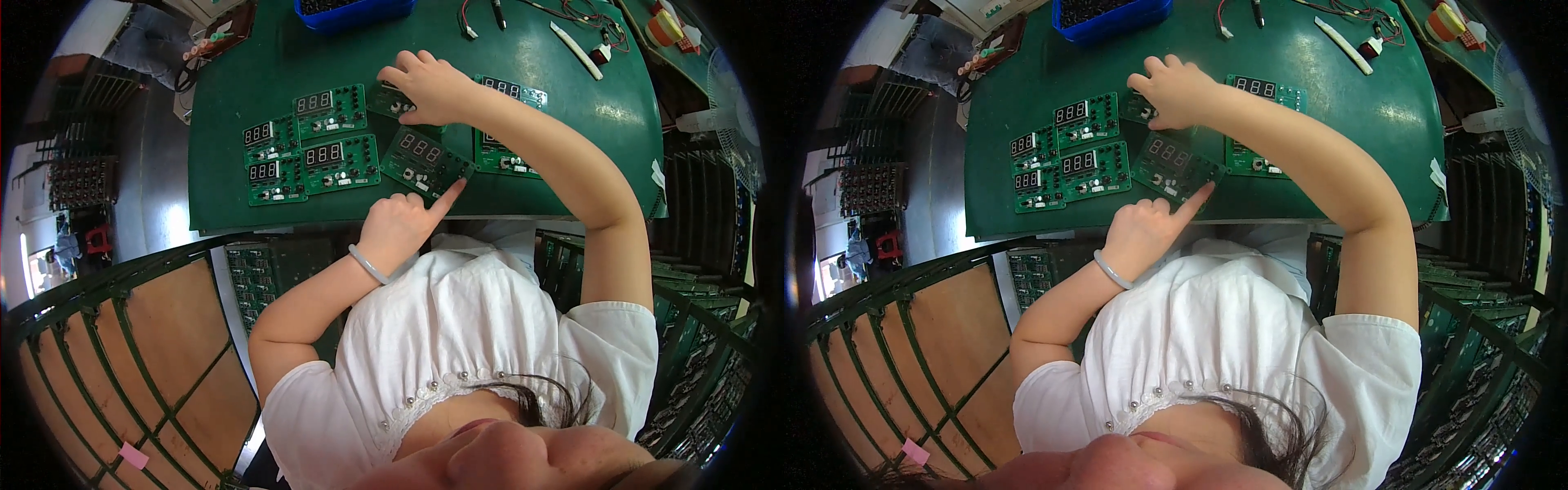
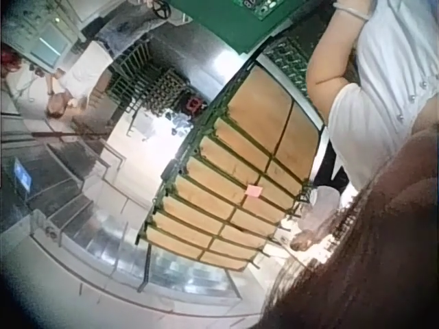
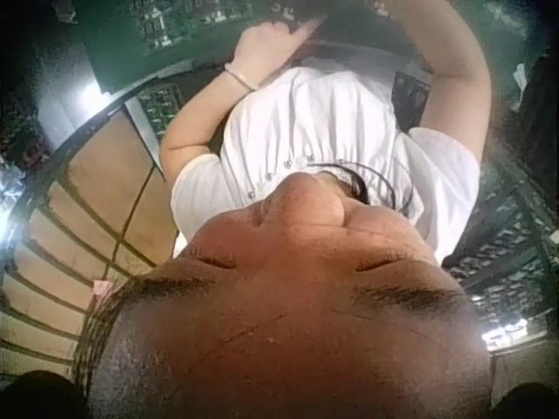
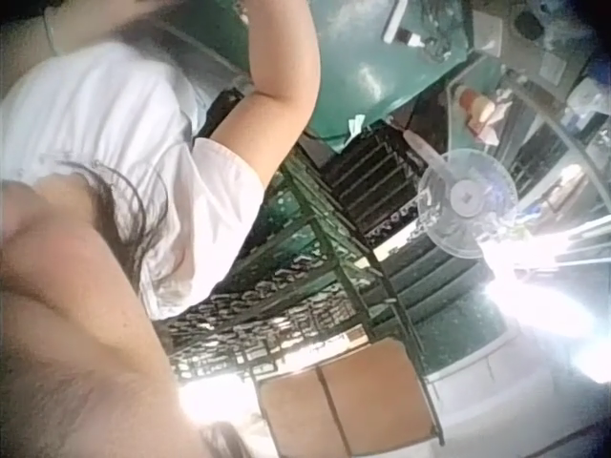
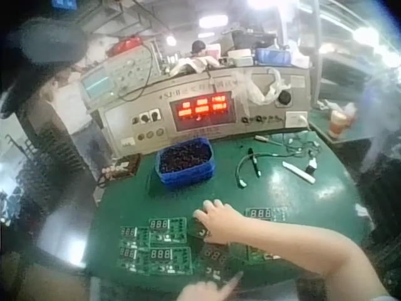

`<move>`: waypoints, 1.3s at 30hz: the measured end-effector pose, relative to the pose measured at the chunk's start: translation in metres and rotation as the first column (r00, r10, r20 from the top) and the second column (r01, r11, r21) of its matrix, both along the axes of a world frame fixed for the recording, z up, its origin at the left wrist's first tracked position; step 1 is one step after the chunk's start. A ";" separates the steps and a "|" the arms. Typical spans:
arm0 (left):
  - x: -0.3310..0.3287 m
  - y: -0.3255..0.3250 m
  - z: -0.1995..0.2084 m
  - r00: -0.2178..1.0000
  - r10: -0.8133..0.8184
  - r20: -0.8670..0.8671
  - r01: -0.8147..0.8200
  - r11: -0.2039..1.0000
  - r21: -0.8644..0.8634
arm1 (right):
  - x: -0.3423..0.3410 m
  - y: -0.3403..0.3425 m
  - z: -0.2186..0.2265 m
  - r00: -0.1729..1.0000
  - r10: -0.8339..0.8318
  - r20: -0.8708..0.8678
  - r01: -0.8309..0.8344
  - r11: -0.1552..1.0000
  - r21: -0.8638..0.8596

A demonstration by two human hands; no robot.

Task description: The person inserts small electronic components into green printed circuit boards by hand.

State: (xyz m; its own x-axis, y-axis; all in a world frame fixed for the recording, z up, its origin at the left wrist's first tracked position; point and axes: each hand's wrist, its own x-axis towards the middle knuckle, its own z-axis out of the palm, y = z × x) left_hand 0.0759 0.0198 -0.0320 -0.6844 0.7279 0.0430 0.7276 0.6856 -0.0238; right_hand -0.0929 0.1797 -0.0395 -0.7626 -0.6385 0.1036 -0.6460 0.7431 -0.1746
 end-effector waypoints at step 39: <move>-0.039 0.099 -0.011 0.996 0.025 -0.084 -0.014 0.990 0.139 | 0.030 0.160 -0.013 0.987 -0.123 0.104 0.150 0.937 -0.315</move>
State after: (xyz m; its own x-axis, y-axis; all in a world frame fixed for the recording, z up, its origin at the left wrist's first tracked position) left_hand 0.0373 0.1191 -0.0434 -0.6878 0.6974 0.2013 0.7135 0.7006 0.0109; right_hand -0.0630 0.3397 -0.0530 -0.8544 -0.4708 0.2200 -0.5160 0.7187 -0.4660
